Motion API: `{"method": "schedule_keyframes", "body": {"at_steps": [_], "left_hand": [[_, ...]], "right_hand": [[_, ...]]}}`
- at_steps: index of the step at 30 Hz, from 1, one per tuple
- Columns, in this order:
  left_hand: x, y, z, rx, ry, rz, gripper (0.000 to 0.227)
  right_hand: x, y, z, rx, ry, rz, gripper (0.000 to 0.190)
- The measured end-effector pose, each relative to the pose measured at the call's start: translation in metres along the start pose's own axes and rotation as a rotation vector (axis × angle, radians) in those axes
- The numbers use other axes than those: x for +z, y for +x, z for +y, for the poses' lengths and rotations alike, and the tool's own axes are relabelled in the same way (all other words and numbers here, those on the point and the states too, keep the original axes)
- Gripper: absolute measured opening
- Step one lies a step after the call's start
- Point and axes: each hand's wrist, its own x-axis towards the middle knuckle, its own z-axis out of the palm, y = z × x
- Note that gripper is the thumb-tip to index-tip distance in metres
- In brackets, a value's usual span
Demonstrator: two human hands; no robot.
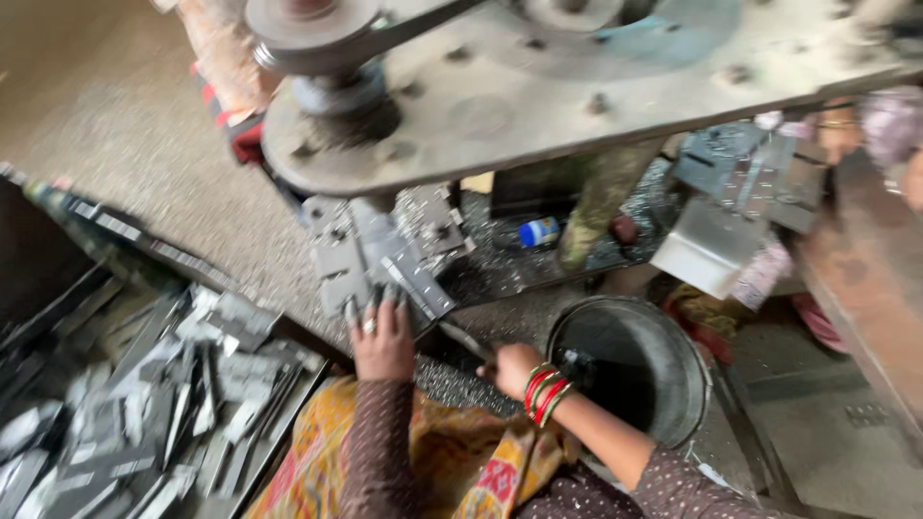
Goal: The person repeatedly picks up metal hinge pieces from a bin, places them into a jig under a punching machine, and activates the machine to punch holes. After each cycle, the person removes the processed piece and returns it to the bin. The task is performed one piece at a time in a repetitive loop.
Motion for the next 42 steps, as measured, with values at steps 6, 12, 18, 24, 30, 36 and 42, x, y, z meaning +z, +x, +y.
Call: {"method": "schedule_keyframes", "body": {"at_steps": [6, 12, 18, 24, 30, 36, 42], "left_hand": [[-0.03, 0.02, -0.009, -0.243, -0.339, 0.147, 0.009], [0.002, 0.062, -0.015, -0.031, 0.118, 0.069, 0.02], [0.025, 0.05, -0.027, -0.501, -0.201, -0.551, 0.048], [0.013, 0.028, -0.026, -0.335, 0.251, -0.439, 0.062], [0.014, 0.027, 0.006, -0.303, 0.211, -0.769, 0.058], [0.024, 0.054, -0.002, -0.352, 0.116, -0.684, 0.058], [0.039, 0.045, -0.004, -0.3, 0.14, -0.608, 0.054]], "right_hand": [[-0.003, 0.003, -0.01, 0.079, -0.043, -0.19, 0.042], [-0.008, 0.0, -0.008, 0.043, -0.063, -0.183, 0.04], [-0.005, -0.003, -0.007, -0.001, -0.046, -0.078, 0.04], [-0.002, 0.003, -0.006, 0.024, -0.035, -0.092, 0.04], [0.002, -0.008, -0.015, 0.028, -0.059, -0.083, 0.043], [0.002, -0.002, -0.007, 0.025, -0.041, -0.095, 0.039], [0.024, -0.003, 0.011, 0.057, 0.065, -0.124, 0.037]]}}
